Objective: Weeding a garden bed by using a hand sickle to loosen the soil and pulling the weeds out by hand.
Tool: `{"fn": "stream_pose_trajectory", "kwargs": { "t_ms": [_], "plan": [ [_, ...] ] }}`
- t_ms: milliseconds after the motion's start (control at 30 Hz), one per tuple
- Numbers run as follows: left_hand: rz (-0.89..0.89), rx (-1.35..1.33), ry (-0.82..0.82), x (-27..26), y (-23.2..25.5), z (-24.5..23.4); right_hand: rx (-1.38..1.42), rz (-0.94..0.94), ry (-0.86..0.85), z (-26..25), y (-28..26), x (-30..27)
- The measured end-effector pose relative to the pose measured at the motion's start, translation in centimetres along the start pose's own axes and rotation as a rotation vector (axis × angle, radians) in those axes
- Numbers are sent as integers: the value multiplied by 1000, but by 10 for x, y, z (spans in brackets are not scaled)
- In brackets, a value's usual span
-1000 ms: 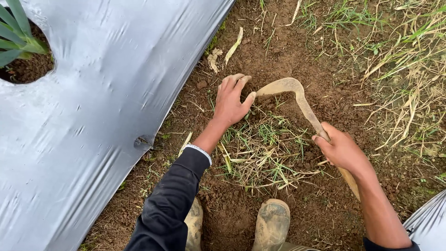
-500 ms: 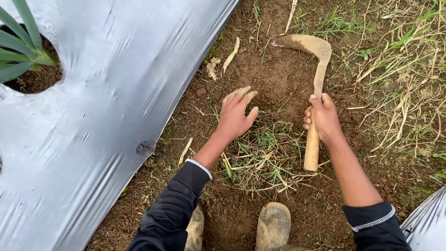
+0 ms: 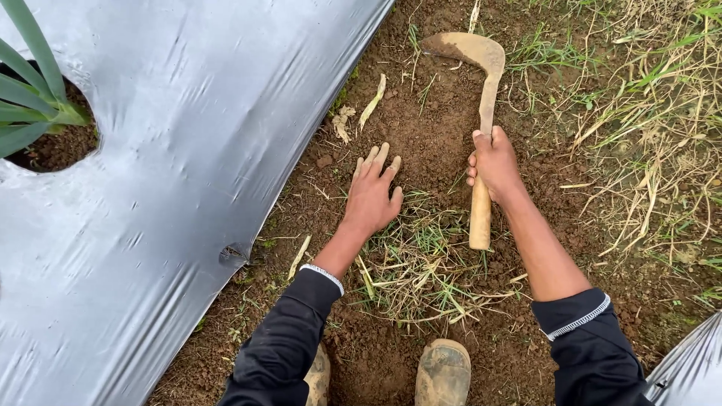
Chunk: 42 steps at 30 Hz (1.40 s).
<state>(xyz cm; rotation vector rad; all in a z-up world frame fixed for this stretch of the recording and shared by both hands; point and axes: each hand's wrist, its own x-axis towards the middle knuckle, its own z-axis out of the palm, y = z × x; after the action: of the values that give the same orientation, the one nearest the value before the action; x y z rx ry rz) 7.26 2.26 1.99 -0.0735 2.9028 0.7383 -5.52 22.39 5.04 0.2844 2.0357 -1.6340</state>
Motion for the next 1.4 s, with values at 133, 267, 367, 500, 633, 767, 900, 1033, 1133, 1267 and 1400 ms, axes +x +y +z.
{"fn": "stream_pose_trajectory", "kwargs": {
  "t_ms": [133,267,367,500,633,767,900,1033,1133,1267,1400],
  "plan": [
    [-2,-32,5,0,-2,2,-14,-20,1,8,2,9],
    [23,-7,57,2,-10,15,-60,53,-14,1,11,-16],
    [33,6,70,3,-10,18,-69,55,-4,-4,7,-18],
    [31,9,71,3,-10,18,-96,-23,-11,-5,16,7],
    [16,-4,41,5,-9,16,-128,34,-23,-12,8,-29],
    [23,-7,66,4,-9,17,-184,57,-3,-29,12,-46],
    [-4,-54,70,6,-9,19,-161,78,-13,-30,17,-50],
    [-18,-92,245,26,-16,27,-139,99,-33,-36,22,-63],
    [-11,-190,390,43,1,10,-156,137,-66,-44,31,-77],
    [-75,-215,150,61,19,-11,-282,242,-188,-46,15,-113],
    [-6,-53,-46,69,14,-2,-392,191,-204,-58,23,-129]
  ]
}}
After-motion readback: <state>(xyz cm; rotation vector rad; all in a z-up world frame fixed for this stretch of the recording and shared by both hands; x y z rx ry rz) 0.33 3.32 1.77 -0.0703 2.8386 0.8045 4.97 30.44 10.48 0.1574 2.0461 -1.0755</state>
